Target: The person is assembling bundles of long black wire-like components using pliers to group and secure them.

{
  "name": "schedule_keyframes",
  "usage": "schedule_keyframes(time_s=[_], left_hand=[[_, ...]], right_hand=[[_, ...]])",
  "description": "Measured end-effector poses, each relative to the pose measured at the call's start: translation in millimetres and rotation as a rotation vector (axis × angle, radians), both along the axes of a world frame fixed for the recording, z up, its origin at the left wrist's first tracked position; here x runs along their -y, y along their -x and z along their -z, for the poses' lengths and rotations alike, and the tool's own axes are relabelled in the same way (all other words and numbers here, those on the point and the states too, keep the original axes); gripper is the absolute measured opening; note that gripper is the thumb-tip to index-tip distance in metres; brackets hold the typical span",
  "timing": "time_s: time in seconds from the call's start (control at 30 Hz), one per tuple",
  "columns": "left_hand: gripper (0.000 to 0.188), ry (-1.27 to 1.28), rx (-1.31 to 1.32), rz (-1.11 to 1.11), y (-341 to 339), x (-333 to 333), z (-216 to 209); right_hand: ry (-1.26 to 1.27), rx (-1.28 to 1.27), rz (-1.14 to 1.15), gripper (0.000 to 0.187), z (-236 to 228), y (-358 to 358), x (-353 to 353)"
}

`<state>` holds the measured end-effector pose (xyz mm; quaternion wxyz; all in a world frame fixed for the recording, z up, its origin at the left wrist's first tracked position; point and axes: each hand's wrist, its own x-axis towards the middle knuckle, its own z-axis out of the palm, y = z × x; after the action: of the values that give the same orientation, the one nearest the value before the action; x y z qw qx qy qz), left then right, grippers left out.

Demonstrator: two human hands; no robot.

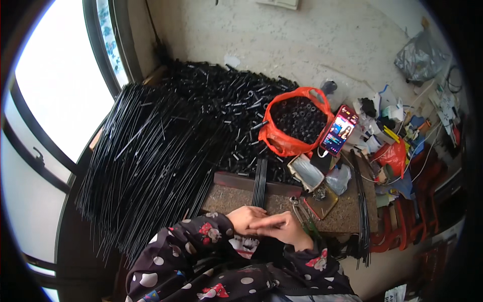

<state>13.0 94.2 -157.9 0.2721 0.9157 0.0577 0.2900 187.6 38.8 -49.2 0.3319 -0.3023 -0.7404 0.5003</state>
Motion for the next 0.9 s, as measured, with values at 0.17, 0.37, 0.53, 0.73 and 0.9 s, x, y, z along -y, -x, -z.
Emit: schedule_keyframes(time_s=[0.17, 0.37, 0.53, 0.73, 0.9], left_hand=[[0.04, -0.025, 0.033, 0.018, -1.9, 0.3, -9.1], [0.031, 0.155, -0.054, -0.015, -3.3, -0.5, -25.1], [0.029, 0.403, 0.023, -0.008, -2.8, 21.5, -98.8], [0.023, 0.595, 0.102, 0.085, 8.4, 23.7, -157.5], [0.024, 0.565, 0.082, 0.115, -1.1, 25.3, -148.4]], right_hand=[[-0.197, 0.001, 0.167, 0.02, -1.4, 1.9, 21.4], [0.022, 0.011, -0.033, 0.024, -53.5, -20.8, 15.2], [-0.265, 0.091, -0.171, 0.031, -59.0, -22.7, 1.9], [0.264, -0.492, -0.155, 0.041, -41.7, -17.7, -54.1], [-0.646, 0.475, 0.764, 0.008, 48.4, -104.1, -132.4]])
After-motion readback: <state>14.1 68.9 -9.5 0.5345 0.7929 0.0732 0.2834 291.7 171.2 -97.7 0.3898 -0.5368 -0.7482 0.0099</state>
